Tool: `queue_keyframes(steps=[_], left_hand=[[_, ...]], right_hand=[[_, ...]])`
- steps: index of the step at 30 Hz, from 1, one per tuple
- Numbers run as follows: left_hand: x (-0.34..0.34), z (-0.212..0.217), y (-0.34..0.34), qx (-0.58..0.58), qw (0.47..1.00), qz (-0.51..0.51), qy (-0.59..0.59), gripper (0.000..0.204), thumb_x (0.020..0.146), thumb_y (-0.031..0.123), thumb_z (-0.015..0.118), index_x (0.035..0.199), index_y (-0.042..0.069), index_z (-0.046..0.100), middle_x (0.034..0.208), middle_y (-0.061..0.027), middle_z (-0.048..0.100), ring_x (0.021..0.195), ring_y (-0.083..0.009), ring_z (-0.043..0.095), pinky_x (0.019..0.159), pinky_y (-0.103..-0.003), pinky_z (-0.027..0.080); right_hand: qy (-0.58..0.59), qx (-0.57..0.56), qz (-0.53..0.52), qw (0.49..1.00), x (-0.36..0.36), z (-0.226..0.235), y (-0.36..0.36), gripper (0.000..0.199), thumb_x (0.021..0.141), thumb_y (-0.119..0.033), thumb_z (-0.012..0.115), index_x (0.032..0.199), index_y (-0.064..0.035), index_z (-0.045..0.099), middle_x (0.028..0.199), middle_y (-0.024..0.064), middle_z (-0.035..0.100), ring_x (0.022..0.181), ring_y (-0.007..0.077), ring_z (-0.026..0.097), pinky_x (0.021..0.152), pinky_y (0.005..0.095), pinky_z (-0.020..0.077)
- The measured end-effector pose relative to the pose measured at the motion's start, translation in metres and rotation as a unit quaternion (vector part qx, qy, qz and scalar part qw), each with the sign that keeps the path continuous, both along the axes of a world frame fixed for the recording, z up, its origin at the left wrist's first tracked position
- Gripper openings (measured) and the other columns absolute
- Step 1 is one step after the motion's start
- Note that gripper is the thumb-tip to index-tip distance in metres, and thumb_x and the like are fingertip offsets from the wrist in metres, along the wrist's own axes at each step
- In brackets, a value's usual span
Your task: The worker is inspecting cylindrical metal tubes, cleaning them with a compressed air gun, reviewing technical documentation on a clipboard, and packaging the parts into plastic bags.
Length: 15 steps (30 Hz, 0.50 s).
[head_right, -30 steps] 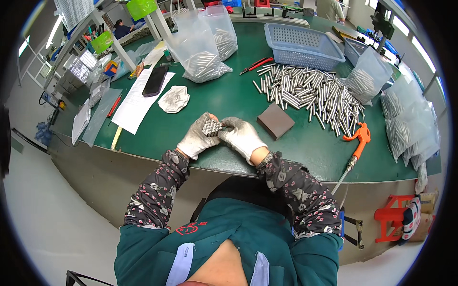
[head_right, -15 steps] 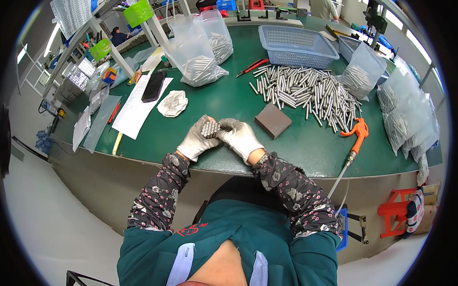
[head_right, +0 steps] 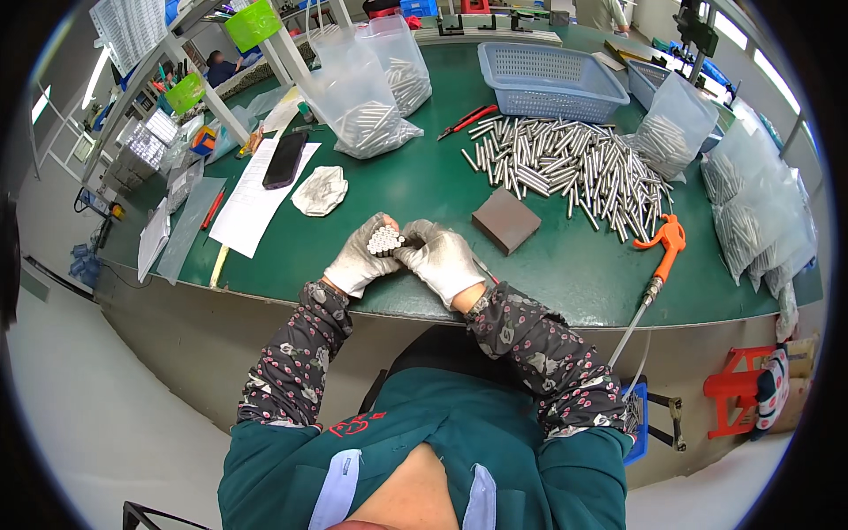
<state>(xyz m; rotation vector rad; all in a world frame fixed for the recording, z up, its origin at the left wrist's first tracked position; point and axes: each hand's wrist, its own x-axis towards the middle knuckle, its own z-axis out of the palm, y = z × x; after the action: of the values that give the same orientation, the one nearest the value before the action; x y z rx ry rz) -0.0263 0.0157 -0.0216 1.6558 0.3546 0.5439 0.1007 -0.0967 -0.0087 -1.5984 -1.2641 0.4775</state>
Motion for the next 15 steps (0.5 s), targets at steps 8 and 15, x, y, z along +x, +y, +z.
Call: queue_keyframes(steps=[8, 15], left_hand=[[-0.0014, -0.0034, 0.0005, 0.082, 0.997, 0.007, 0.0, 0.041, 0.061, -0.002, 0.07, 0.095, 0.007, 0.05, 0.085, 0.0001, 0.054, 0.079, -0.0099, 0.053, 0.073, -0.024, 0.045], [0.0033, -0.0071, -0.0014, 0.225, 0.973, 0.058, 0.002, 0.036, 0.063, 0.005, 0.071, 0.091, 0.007, 0.049, 0.077, -0.0056, 0.059, 0.072, -0.0205, 0.06, 0.065, -0.029, 0.048]], right_hand=[[-0.006, 0.031, -0.002, 0.999, -0.0031, 0.0, -0.006, 0.024, 0.072, -0.02, 0.064, 0.09, -0.0035, 0.061, 0.083, 0.0143, 0.065, 0.076, 0.0285, 0.062, 0.069, 0.035, 0.0478], [-0.016, 0.01, -0.003, 1.0, -0.0006, -0.0049, -0.005, 0.028, 0.074, -0.023, 0.062, 0.095, -0.0054, 0.06, 0.085, 0.0142, 0.065, 0.08, 0.0288, 0.062, 0.076, 0.0351, 0.0469]])
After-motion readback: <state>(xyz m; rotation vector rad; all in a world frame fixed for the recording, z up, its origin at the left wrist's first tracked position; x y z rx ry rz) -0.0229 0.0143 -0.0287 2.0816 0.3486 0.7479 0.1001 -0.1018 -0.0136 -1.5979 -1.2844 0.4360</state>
